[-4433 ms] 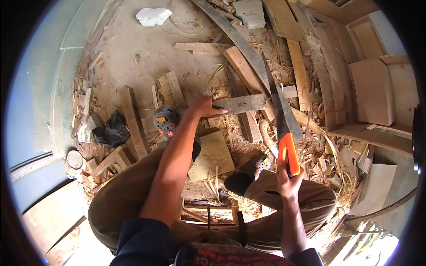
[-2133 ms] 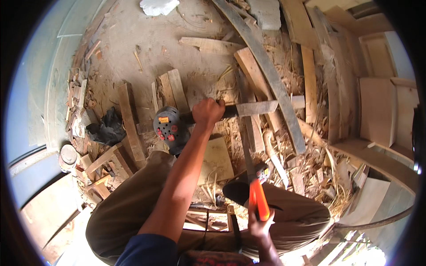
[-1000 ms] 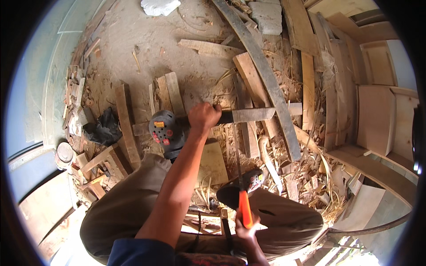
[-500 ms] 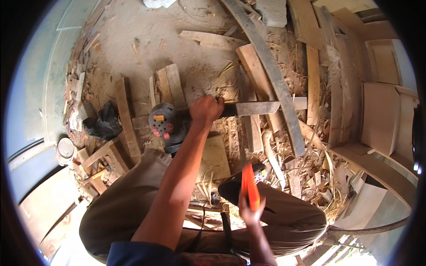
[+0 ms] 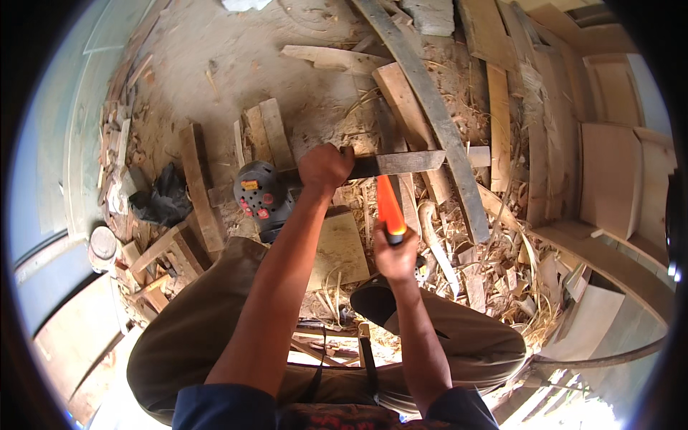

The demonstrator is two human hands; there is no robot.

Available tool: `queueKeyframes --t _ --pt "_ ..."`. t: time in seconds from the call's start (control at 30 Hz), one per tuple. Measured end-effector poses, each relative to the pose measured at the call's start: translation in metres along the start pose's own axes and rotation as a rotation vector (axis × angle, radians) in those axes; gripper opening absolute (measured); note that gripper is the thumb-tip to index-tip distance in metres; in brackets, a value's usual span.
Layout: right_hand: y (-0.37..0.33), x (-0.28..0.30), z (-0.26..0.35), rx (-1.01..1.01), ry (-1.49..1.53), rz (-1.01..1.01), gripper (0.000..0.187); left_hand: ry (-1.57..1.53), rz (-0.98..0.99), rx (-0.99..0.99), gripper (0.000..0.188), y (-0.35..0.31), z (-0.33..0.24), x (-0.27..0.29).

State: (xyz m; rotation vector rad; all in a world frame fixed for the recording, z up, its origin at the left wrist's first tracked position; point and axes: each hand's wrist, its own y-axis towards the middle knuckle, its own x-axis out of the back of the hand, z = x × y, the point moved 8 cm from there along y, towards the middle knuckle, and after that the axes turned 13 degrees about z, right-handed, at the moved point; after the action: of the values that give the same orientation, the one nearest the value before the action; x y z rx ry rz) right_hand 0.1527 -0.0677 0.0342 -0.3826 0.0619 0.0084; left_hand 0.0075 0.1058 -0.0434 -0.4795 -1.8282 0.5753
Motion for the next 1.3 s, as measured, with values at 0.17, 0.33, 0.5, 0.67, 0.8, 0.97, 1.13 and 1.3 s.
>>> queueKeyframes --t 0.17,0.33,0.5,0.67,0.8,0.97,1.13,1.3 --pt "-0.176 0.000 0.017 0.007 -0.622 -0.060 0.020 0.058 -0.094 -0.022 0.054 -0.005 0.011 0.011" --pt "-0.094 0.018 -0.022 -0.311 -0.141 -0.222 0.013 -0.002 -0.020 -0.016 0.054 -0.005 -0.001 0.005" --pt "-0.063 -0.008 -0.014 -0.185 -0.339 -0.132 0.021 0.043 -0.006 -0.006 0.051 -0.017 0.013 -0.005" --pt "-0.174 0.009 -0.009 -0.163 -0.177 -0.066 0.035 -0.035 -0.064 0.004 0.049 -0.009 0.012 0.004" --pt "-0.008 0.008 -0.011 -0.222 -0.109 -0.138 0.019 -0.033 0.029 -0.023 0.050 -0.002 -0.003 0.007" --pt "-0.130 0.006 0.004 -0.076 -0.303 -0.178 0.012 -0.039 -0.022 0.017 0.053 -0.003 0.014 0.011" --pt "-0.092 0.011 -0.009 -0.219 -0.164 -0.227 0.023 -0.058 0.004 0.004 0.055 -0.007 0.005 0.010" --pt "-0.001 0.001 -0.017 0.049 -0.160 -0.255 0.007 -0.046 -0.017 -0.048 0.056 -0.006 0.000 0.008"
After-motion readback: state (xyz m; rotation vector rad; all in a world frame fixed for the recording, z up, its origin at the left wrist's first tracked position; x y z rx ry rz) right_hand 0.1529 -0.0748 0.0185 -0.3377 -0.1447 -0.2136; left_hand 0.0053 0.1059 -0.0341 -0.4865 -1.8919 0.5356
